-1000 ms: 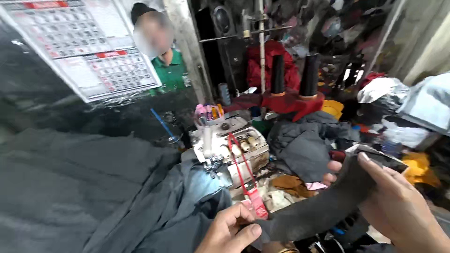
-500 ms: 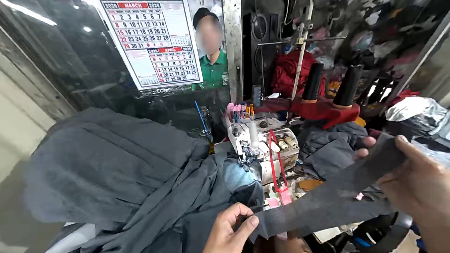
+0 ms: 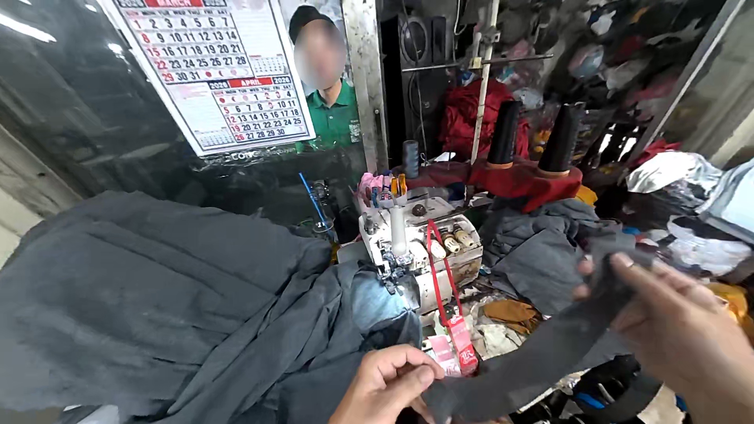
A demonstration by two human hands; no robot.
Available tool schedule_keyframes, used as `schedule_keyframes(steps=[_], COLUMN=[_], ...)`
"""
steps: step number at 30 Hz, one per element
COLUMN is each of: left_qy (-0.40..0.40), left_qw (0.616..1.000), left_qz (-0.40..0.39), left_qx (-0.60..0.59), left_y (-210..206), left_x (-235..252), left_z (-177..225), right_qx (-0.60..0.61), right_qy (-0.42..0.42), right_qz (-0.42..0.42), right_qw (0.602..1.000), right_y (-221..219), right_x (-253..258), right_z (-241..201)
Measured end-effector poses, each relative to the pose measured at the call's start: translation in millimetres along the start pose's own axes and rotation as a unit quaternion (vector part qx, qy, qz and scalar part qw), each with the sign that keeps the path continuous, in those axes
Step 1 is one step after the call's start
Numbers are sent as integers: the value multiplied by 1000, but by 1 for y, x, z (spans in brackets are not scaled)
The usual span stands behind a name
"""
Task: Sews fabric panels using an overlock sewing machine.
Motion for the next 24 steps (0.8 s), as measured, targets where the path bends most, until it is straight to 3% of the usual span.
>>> schedule_keyframes(steps=[3, 12, 16, 18, 21, 24], left_qy=[17, -50, -104, -124, -106, -59], left_qw=[988, 997, 972, 957, 966, 978], left_qz=[-71, 30, 86, 78, 64, 136], left_qx=[-139, 55, 192, 252, 228, 146], left_y=[-5, -26, -21, -18, -26, -41], left_x=[4, 15, 20, 22, 20, 21], left_z=[-1, 4, 3, 5, 15, 15], right_qx=[2, 19, 14, 9, 4, 1], right_qy=[-1, 13, 18, 6, -13, -27], right_qz=[-59, -100, -130, -134, -146, -143], right_qw=[998, 995, 991, 991, 989, 989], right_y=[-1, -10, -14, -17, -27, -40], right_x=[-20, -24, -30, -38, -55, -72], right_z=[24, 33, 40, 43, 49, 56])
Point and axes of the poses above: each hand's wrist, its own x-axis towards the middle knuckle, its own y-axis out of the back of the hand, z = x × y, the point moved 1 cm from there along x, towards the middle knuckle, and after that the axes turned 9 degrees about x, right-handed, at the moved point
